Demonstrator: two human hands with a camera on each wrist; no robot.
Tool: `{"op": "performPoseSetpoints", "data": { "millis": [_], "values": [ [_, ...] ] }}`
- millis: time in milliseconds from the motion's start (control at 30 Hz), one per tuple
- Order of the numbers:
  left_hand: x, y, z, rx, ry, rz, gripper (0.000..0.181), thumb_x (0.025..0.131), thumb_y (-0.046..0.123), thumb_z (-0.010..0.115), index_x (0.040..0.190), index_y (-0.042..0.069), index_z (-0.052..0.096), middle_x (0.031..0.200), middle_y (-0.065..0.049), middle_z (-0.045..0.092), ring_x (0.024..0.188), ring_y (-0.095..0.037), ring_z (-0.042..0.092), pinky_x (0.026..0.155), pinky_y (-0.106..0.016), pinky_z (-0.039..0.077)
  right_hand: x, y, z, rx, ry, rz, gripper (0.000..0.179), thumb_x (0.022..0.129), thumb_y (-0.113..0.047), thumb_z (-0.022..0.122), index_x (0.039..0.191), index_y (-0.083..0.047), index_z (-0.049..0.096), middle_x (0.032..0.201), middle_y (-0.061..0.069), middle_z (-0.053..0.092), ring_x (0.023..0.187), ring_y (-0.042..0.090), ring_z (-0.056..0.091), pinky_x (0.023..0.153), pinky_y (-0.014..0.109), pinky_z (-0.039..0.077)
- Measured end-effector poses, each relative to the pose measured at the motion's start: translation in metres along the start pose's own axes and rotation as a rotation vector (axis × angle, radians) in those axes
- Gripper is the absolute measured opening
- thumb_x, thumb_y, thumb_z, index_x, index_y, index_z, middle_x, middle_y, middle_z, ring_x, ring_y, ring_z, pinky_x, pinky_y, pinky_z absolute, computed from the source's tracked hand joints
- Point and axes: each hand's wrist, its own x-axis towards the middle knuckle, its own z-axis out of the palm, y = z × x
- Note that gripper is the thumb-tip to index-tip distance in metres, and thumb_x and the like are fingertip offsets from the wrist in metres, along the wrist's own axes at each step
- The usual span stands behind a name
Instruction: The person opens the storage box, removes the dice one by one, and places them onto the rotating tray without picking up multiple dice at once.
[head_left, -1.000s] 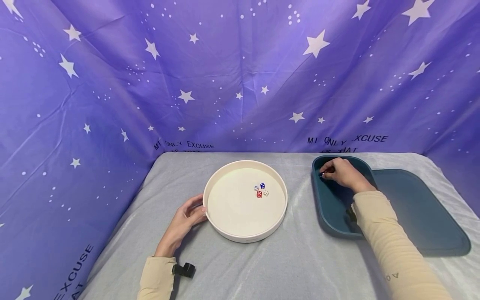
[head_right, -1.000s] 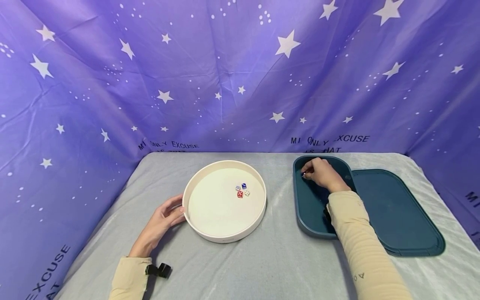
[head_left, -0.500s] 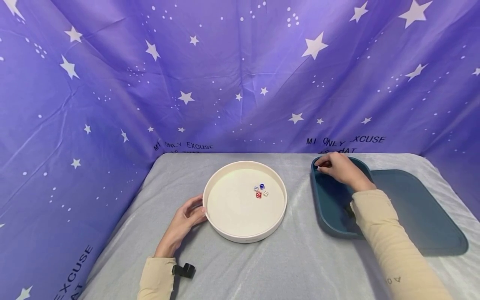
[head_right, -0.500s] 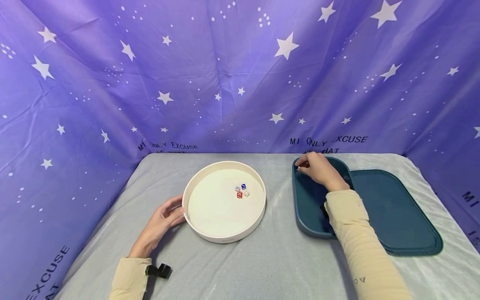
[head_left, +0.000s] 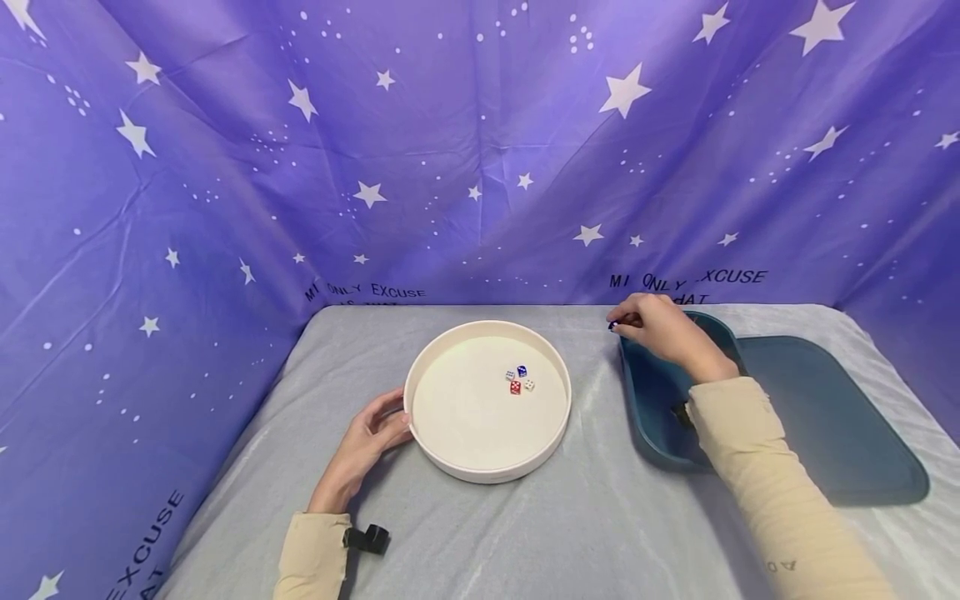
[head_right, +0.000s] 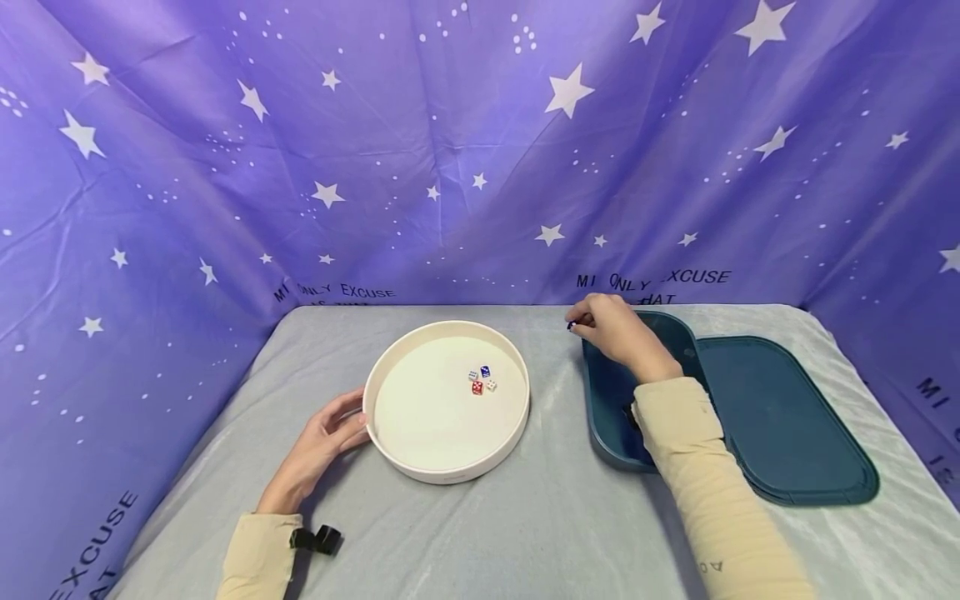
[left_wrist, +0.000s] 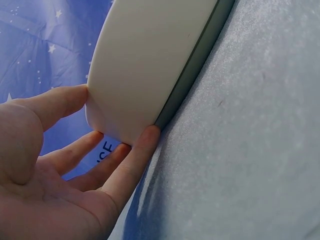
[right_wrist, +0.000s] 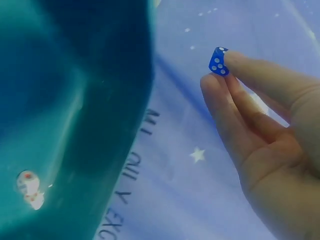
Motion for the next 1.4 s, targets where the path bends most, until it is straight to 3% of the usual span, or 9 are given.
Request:
{"op": "performPoseSetpoints", "data": {
  "millis": [367,800,1400],
  "values": [
    [0.001,0.001,0.001,0.012,0.013,-0.006,0.057,0.096,0.010,0.065,0.147,0.001,0.040,0.148,-0.022,0.043,0.129,-0.032,0.053,0.097,-0.032,0.057,0.005,-0.036,0.014,-0.005,-0.038,-0.086,0.016,0.090,0.001,0.069,0.105,0.004,0.073,0.100,0.016,0.071,0.088,0.027,0.069,0.078,0.042,0.062],
    [-0.001,0.001,-0.001,-0.004,0.011,0.003,0.057,0.096,0.009,0.065,0.147,0.000,0.041,0.148,-0.022,0.043,0.125,-0.025,0.057,0.098,-0.033,0.057,0.006,-0.057,0.045,-0.015,-0.090,-0.147,0.015,0.088,0.002,0.070,0.102,0.000,0.075,0.099,0.012,0.073,0.087,0.021,0.067,0.076,0.035,0.061],
    [-0.001,0.001,0.001,0.002,0.003,0.011,0.057,0.096,0.008,0.064,0.147,-0.001,0.040,0.148,-0.023,0.042,0.130,-0.033,0.052,0.097,-0.032,0.057,0.005,-0.075,0.084,-0.024,-0.165,-0.183,0.011,0.088,0.002,0.069,0.095,-0.002,0.076,0.090,0.005,0.072,0.077,0.012,0.059,0.069,0.027,0.054]
  ]
}}
